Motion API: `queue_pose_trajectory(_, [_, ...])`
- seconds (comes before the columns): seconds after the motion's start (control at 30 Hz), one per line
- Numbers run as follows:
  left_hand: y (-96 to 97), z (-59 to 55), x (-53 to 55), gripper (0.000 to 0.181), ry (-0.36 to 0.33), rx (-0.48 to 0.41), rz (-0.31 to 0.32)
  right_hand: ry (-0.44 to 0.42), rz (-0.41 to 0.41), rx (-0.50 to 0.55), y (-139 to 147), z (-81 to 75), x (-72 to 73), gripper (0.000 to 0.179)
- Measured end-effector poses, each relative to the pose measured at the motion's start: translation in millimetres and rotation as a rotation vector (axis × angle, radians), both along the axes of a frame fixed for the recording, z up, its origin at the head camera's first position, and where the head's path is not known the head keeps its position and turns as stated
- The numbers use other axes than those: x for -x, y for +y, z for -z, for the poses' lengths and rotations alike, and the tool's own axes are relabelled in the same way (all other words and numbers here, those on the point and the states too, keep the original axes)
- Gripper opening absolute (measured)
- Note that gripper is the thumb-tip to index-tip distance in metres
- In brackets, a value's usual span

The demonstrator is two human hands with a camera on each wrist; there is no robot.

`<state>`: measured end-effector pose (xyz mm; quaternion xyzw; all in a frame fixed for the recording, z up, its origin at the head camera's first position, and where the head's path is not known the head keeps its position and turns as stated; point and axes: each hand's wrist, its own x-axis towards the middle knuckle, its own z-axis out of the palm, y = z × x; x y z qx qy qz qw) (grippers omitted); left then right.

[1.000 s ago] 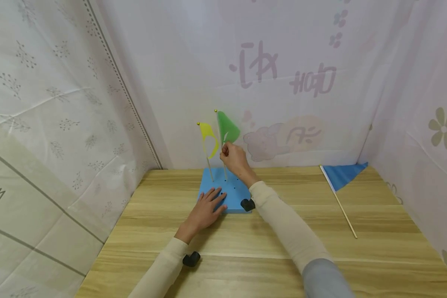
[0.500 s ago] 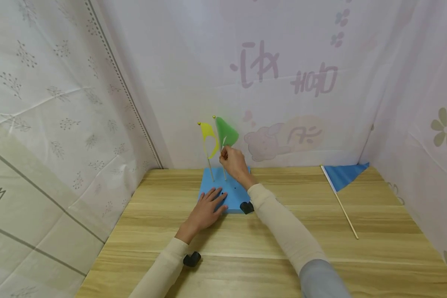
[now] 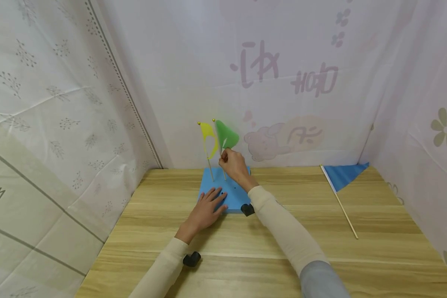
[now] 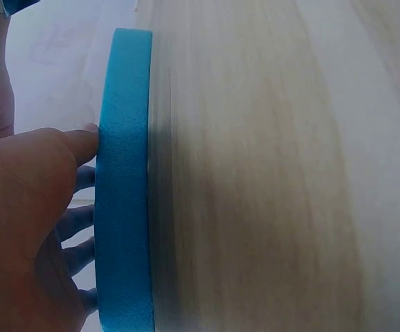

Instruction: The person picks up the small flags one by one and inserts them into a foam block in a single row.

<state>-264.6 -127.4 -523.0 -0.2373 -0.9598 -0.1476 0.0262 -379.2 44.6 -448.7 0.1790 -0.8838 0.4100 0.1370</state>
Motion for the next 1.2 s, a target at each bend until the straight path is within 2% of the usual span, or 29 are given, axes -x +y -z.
queue_pose_trajectory(0.5, [1.4, -1.1, 0.3, 0.057, -0.015, 0.012, -0.006, 0.010, 0.012, 0.011, 9, -0.3, -1.7, 0.012])
queue_pose_trajectory(0.67, [1.1, -0.3, 0.6, 0.057, -0.016, 0.012, -0.005, 0.043, 0.021, 0.016, 17, 0.2, -3.9, 0.011])
queue_pose_trajectory(0.93, [0.4, 0.0, 0.0, 0.056, -0.013, -0.005, -0.001, 0.075, 0.041, 0.033, 43, -2.0, -10.8, 0.010])
queue_pose_trajectory(1.2, [0.7, 1.0, -0.3, 0.057, -0.019, -0.002, -0.003, 0.092, 0.050, 0.032, 81, -3.1, -19.8, 0.010])
